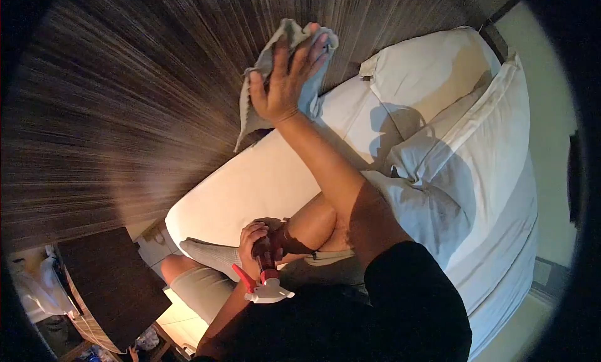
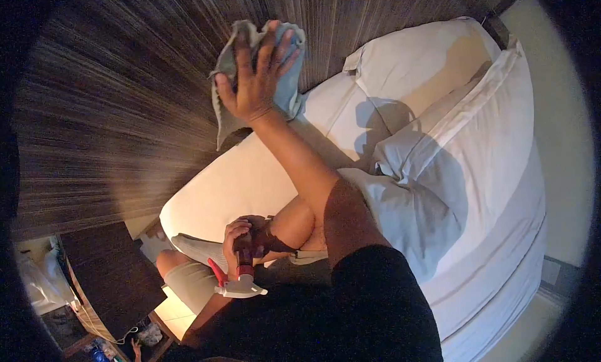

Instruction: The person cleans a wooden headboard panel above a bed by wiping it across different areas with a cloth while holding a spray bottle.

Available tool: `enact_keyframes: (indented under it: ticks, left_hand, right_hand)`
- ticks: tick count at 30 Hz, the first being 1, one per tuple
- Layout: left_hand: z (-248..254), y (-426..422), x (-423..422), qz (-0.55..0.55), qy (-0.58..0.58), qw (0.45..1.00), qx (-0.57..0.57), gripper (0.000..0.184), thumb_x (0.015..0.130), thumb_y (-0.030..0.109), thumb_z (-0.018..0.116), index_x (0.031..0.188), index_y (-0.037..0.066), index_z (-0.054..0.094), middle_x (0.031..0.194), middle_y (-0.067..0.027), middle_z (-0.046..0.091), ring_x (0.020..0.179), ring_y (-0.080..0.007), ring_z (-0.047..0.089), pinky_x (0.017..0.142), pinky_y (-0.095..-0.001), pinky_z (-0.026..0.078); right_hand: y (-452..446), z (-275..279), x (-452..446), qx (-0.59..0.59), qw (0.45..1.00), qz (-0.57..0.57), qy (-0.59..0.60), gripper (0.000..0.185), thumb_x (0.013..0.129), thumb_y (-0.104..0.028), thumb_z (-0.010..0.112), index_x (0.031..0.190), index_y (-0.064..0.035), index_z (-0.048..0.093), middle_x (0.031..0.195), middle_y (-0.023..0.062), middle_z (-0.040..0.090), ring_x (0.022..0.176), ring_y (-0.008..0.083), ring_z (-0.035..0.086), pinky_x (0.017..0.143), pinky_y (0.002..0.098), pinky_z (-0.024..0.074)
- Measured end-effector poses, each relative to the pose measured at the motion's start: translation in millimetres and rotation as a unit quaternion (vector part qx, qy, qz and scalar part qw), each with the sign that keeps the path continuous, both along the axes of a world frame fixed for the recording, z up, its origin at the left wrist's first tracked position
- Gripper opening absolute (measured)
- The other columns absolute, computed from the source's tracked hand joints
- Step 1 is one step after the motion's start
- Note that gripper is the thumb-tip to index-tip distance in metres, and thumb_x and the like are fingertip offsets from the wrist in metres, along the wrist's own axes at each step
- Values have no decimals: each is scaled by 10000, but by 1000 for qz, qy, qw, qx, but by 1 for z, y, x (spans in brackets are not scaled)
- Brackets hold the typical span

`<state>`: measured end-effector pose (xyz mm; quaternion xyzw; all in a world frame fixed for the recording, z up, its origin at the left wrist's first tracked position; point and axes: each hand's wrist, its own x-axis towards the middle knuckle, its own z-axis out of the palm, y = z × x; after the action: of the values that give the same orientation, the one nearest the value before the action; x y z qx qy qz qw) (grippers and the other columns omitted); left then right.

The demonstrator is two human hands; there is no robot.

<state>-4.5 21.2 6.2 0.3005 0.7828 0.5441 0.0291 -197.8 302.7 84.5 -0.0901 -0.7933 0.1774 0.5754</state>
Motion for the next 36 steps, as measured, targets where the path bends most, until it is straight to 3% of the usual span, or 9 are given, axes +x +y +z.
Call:
enact_keyframes:
  ticks: [6,8,12,15,24,28,29,33,36]
  left_hand:
    - [3,2,-1,-8,17,1000,14,506,612,188,828,1022,53,563,1032,-152,619,1019,-339,584,915,-444,465]
    - [3,2,-1,-6,18,1000,16,513,601,179,830,1021,50,566,1034,-149,620,1020,-337,585,915,-443,465]
    - [1,2,-2,-7,24,1000,19,522,597,183,834,1023,47,567,1035,-149,620,1016,-337,585,913,-442,466]
    - [3,2,-1,-6,15,1000,15,533,583,190,840,1018,43,570,1035,-151,620,1016,-342,586,915,-443,466]
    - [1,0,-1,-13,3,1000,10,540,582,231,840,1008,40,569,1038,-164,614,1034,-344,578,920,-443,466]
    - [3,1,0,-6,9,1000,6,531,581,228,839,1005,47,575,1042,-163,614,1036,-342,579,919,-438,466]
    - [2,1,0,-2,10,1000,10,524,583,222,837,1005,49,577,1042,-163,615,1037,-340,579,916,-435,467]
    - [1,1,-1,-5,12,1000,16,499,594,204,826,996,43,578,1030,-161,621,1031,-339,582,910,-437,468]
    - [-1,1,0,3,39,999,31,491,595,202,816,990,31,580,1023,-160,628,1015,-346,590,906,-442,468]
  right_hand:
    - [8,-33,4,-84,996,-10,22,713,979,-376,363,1486,60,116,1526,343,-19,1411,516,-45,1094,620,-17]
    - [-11,-60,2,-231,973,-7,-23,716,984,-351,359,1494,46,49,1515,354,-85,1412,506,-63,1095,617,-16]
    - [-41,-80,-2,-222,974,21,-29,805,948,-405,420,1479,36,6,1472,401,-147,1357,596,-103,1038,700,-31]
    - [-57,-70,-5,-85,994,65,18,819,925,-468,451,1515,-116,3,1470,397,-168,1314,658,-112,956,785,-23]
    - [-20,24,0,-48,998,46,-15,792,851,-670,422,1506,-260,252,1554,277,-69,1368,595,-79,948,792,-37]
    - [2,14,-3,-60,998,26,16,824,854,-672,408,1492,-169,272,1549,295,-31,1381,575,-57,974,767,-45]
    - [7,9,-3,-49,998,11,32,842,871,-644,396,1468,-62,280,1539,316,-10,1381,577,-41,981,761,-41]
    - [7,-15,-5,-73,996,8,53,813,895,-568,407,1390,69,302,1520,345,28,1371,593,-18,996,750,-27]
    - [1,-40,-9,-23,999,17,44,799,903,-553,418,1390,71,305,1518,345,25,1366,603,-20,994,755,-28]
